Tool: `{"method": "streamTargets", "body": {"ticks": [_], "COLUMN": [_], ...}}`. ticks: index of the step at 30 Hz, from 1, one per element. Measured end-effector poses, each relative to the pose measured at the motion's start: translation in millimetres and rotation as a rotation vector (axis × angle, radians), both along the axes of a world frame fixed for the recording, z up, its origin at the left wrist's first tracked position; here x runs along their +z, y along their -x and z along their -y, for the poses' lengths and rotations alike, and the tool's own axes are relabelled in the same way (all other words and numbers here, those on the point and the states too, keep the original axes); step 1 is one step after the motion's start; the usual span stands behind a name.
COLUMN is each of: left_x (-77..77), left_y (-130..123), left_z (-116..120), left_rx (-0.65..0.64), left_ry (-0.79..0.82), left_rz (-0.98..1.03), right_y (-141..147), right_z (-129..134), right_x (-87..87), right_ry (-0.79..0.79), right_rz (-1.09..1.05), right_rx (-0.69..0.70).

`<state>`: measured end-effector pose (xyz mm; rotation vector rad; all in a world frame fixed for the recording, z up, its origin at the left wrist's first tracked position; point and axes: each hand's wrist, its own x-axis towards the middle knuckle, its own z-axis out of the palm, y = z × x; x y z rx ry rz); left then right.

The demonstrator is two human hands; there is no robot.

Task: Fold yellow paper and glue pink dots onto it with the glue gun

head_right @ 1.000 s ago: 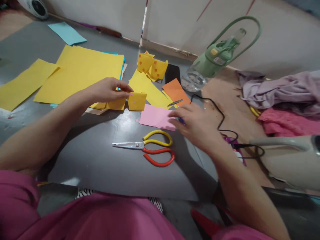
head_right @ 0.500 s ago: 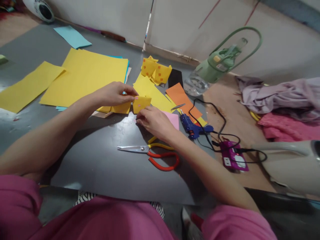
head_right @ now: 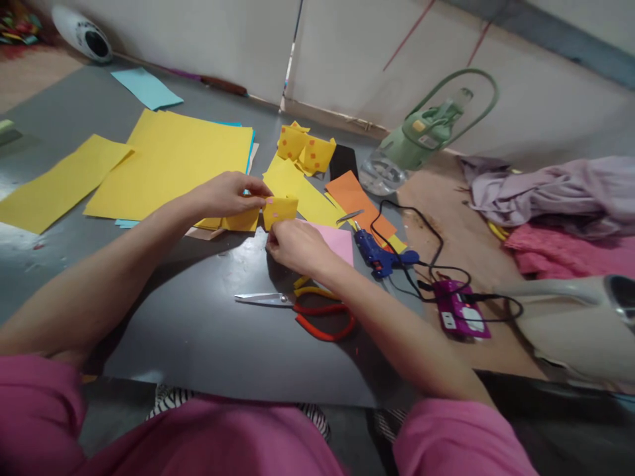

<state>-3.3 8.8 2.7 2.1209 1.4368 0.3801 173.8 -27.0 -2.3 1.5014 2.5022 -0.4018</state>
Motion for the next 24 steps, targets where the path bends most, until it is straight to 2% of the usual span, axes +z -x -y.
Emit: {"method": "streamTargets", "body": {"ticks": [7, 10, 13, 16, 18, 21, 24], "left_x": [-1.7, -3.0, -3.8, -4.1, -4.2, -4.4, -4.7], "left_y": [2.0, 2.7, 2.9, 2.9, 2.7, 2.5, 2.7], "left_z": [-1.3, -2.4, -2.6, -2.4, -2.3, -2.4, -2.8], "left_rx": [-0.007, -0.004, -0.005, -0.002, 0.002, 0.004, 0.006], "left_ry": [-0.002, -0.005, -0.007, -0.014, -0.012, -0.007, -0.004], "left_rz": [0.016, 0.024, 0.024, 0.022, 0.021, 0.025, 0.03], "right_y": [-18.2, -27.3, -32.3, -36.4, -39.7, -43.9, -44.6], "right_z": [6.5, 13.8, 23.7, 29.7, 30.1, 27.6, 24.3], "right_x": [-5.3, -9.0, -16.6, -22.5, -22.6, -18.4, -14.2], "right_ry": [-0.081, -0.176, -0.253, -0.247, -0.196, -0.128, -0.086], "right_rz": [-0.142, -0.252, -0.186, -0.193, -0.326, -0.516, -0.58], "right_rx": [0.01, 0.106, 0.204, 0.228, 0.2, 0.081, -0.016]}}
